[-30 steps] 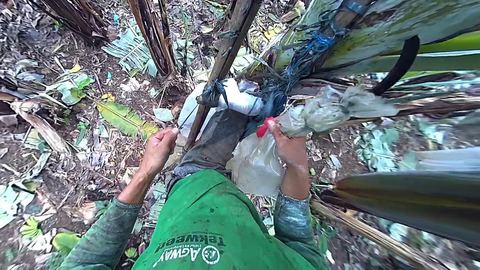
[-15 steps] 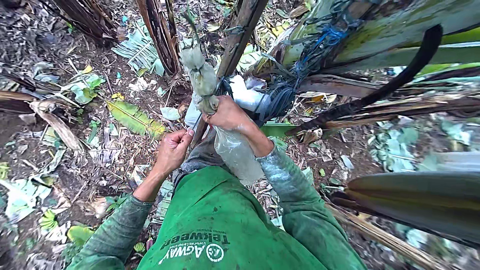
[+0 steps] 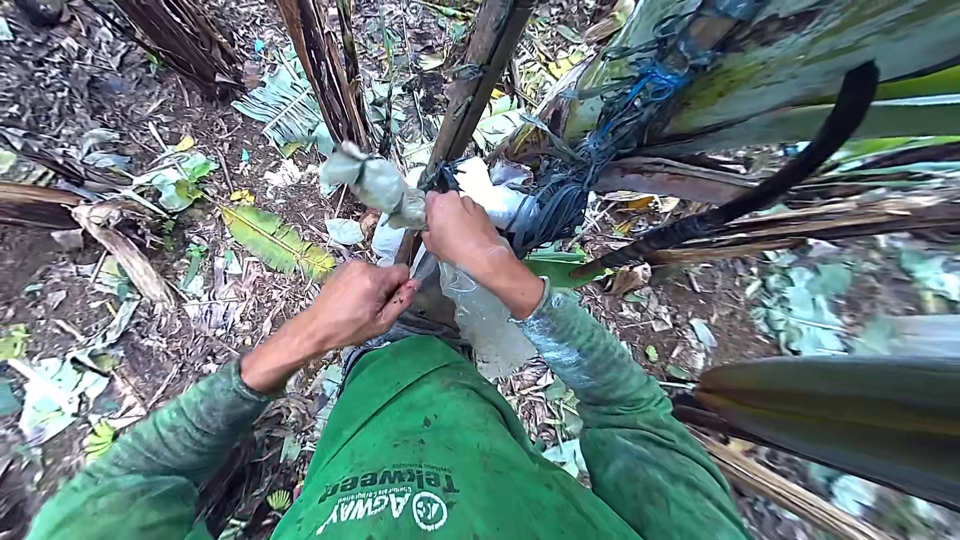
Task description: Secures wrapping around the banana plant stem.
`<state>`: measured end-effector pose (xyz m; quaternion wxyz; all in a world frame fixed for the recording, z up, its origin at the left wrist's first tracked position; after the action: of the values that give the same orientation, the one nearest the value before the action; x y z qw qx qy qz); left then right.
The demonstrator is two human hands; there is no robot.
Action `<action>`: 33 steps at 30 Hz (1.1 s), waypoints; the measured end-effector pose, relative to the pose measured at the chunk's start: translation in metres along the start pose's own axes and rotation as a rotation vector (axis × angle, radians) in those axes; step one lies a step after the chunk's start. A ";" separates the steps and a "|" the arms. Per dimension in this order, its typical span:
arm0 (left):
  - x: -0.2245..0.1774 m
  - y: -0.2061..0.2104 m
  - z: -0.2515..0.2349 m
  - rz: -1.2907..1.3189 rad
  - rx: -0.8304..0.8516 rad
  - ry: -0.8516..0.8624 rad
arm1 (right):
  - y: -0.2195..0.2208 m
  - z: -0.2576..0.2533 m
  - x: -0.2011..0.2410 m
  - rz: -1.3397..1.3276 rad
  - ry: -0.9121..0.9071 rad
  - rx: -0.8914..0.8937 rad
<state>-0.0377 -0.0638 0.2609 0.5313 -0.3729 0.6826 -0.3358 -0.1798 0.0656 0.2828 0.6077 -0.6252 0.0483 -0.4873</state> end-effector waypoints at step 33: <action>0.028 0.081 -0.001 1.025 -0.323 -0.481 | 0.021 0.002 -0.018 -0.127 -0.395 -0.013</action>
<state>-0.0556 -0.0481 0.1783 0.7024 -0.1373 0.6784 0.1660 -0.1769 0.0729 0.2564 0.5693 -0.7144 -0.1082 -0.3921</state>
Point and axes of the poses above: each hand's wrist, its own z-axis away from the middle knuckle, its own y-axis out of the palm, x = y × z, the point moved 3 cm from there along -z, towards the middle knuckle, and after that the axes turned 12 degrees about -z, right-handed, at the moved point
